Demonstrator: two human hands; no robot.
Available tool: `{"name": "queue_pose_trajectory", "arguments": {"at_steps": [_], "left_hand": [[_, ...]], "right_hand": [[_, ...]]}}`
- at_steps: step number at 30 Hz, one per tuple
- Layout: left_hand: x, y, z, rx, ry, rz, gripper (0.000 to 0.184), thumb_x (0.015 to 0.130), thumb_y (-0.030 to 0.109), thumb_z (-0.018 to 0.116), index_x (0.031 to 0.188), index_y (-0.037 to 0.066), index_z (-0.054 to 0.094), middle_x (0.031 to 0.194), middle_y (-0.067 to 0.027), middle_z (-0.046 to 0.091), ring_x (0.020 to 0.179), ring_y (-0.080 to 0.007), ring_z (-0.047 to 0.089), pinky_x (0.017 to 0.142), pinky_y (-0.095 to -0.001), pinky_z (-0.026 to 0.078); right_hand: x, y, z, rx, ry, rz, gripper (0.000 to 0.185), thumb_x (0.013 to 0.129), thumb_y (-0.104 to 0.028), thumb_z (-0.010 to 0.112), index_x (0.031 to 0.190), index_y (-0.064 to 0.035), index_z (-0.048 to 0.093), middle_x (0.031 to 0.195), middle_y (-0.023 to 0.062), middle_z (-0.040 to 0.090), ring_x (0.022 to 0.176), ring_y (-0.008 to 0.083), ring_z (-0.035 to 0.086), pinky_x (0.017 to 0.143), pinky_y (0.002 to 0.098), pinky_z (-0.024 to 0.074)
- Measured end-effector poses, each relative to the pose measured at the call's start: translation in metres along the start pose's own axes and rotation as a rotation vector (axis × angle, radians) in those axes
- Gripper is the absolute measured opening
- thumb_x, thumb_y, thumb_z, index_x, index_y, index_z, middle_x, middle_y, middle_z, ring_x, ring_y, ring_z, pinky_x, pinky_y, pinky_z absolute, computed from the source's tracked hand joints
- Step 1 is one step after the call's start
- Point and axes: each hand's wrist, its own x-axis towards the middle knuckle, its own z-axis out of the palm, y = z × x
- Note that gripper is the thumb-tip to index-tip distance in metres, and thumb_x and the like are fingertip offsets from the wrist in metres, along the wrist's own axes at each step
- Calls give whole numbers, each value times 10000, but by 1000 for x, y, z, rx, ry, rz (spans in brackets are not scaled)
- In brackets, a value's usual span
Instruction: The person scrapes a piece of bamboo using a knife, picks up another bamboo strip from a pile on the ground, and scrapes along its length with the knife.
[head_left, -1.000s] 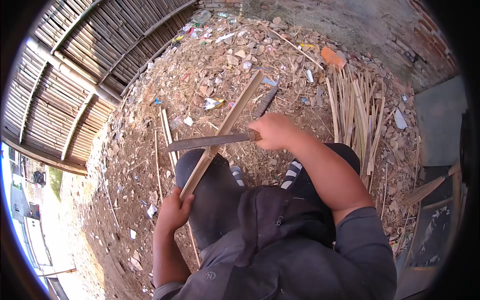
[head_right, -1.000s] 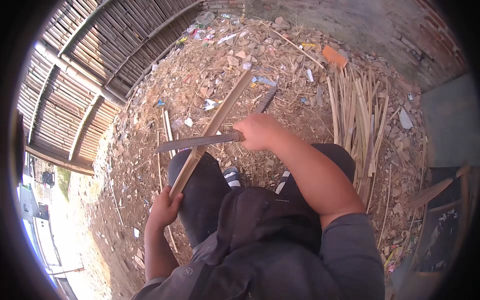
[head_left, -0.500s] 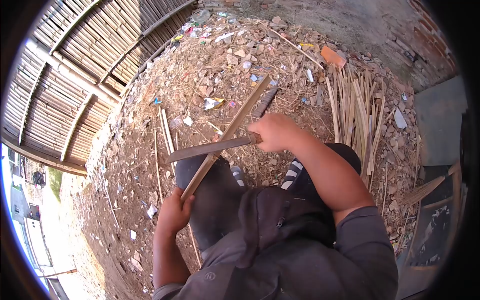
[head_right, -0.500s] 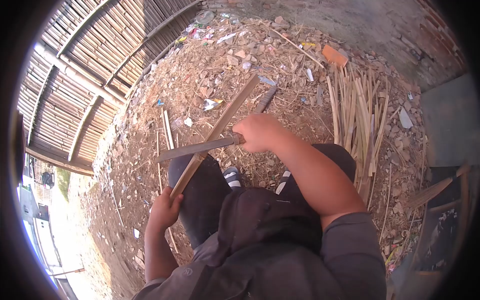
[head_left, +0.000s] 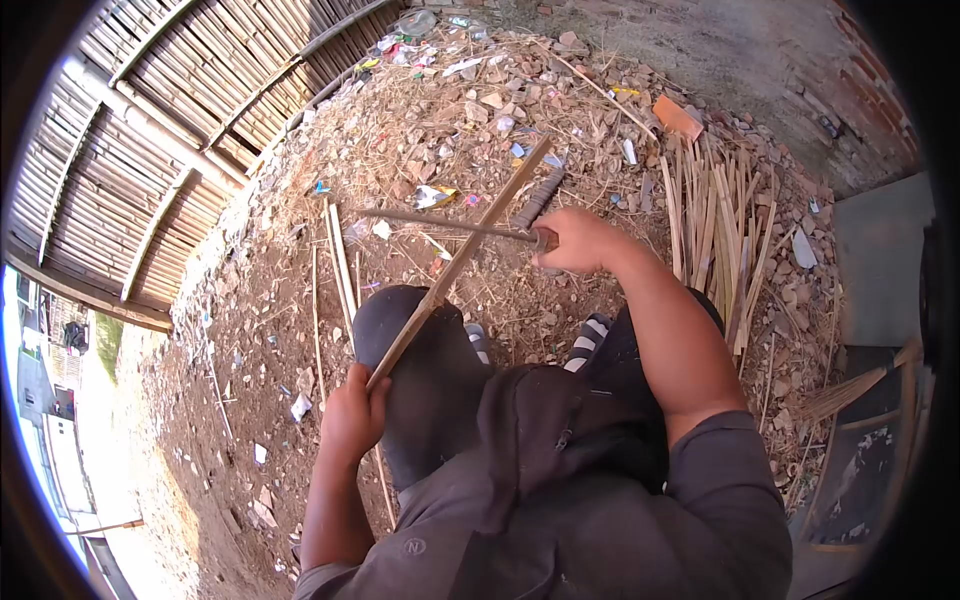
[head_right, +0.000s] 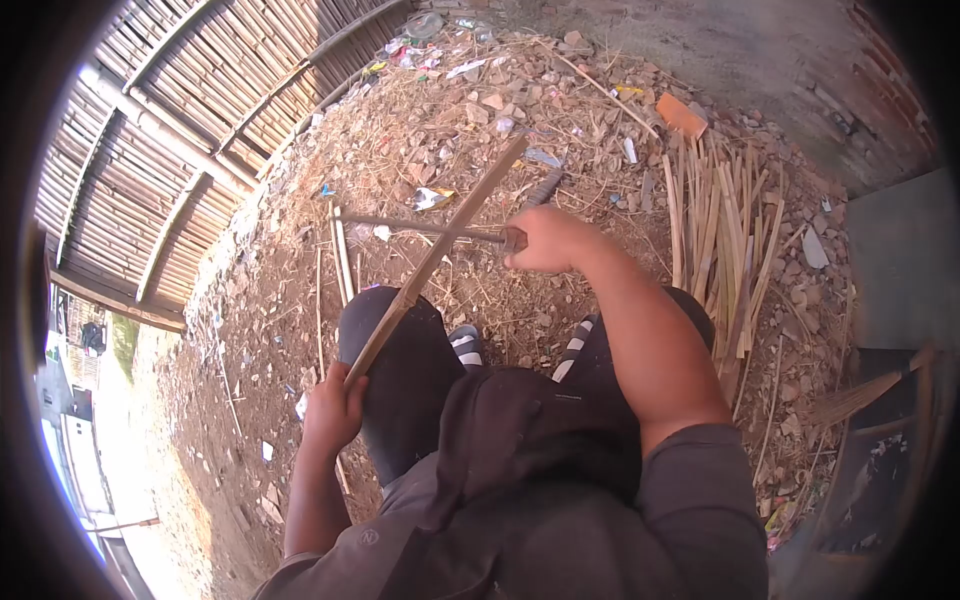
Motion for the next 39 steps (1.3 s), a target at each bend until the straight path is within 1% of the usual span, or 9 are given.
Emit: {"name": "queue_pose_trajectory", "arguments": {"at_steps": [4,6,9,16,19,20,23,32,39], "left_hand": [[-1,-15,-1,-153,8,13,245,1002,262,622,1069,33,568,873,-275,696,851,-474,684,727,-535,516],[-4,-28,0,-257,-43,-26,239,1014,248,611,1087,22,585,887,-242,696,840,-431,691,738,-475,525],[-14,-43,3,-325,74,-75,245,1019,249,606,1109,22,589,883,-233,691,822,-409,690,734,-459,522],[-5,-135,31,-241,195,-369,347,999,321,623,1189,36,565,876,-237,697,871,-419,693,768,-505,520],[5,-170,26,-94,217,-426,502,954,383,677,1295,49,521,1129,-262,673,1086,-433,648,915,-504,509],[7,-174,21,95,161,-471,674,907,435,723,1400,54,463,1374,-270,550,1274,-452,533,1065,-504,445],[10,-210,32,44,188,-488,747,892,452,738,1441,39,444,1444,-272,486,1339,-455,475,1116,-509,406],[-21,-237,166,-356,-89,-521,727,884,374,767,1410,-32,470,1319,-277,605,1258,-414,583,1056,-483,467],[-72,-341,303,-446,-148,-647,405,967,246,655,1297,39,544,1152,-139,678,1037,-235,667,870,-388,562]], "right_hand": [[25,82,-4,158,544,377,388,812,-303,793,988,6,637,782,85,677,728,249,660,657,394,512],[14,86,-8,635,490,580,286,861,-282,776,907,-62,598,729,23,615,614,149,593,555,330,467],[10,104,0,852,627,597,247,895,-261,759,857,-122,557,688,-25,553,528,89,513,493,288,412],[14,86,-4,797,640,560,221,885,-253,759,892,-84,616,706,-2,563,575,118,530,527,307,420],[18,65,1,750,588,530,238,886,-262,767,880,-84,609,687,-11,553,564,113,522,524,307,421],[19,59,3,737,570,534,246,890,-262,769,873,-85,598,678,-17,546,556,110,515,520,307,420],[21,55,7,606,543,524,263,892,-265,775,869,-82,588,659,-22,533,544,116,506,517,311,421],[23,44,-2,407,567,383,361,835,-325,811,961,-11,686,799,62,668,709,185,622,673,364,493],[-34,47,-78,280,728,304,516,824,-406,805,1099,17,696,984,153,731,923,262,691,825,388,520]]}}
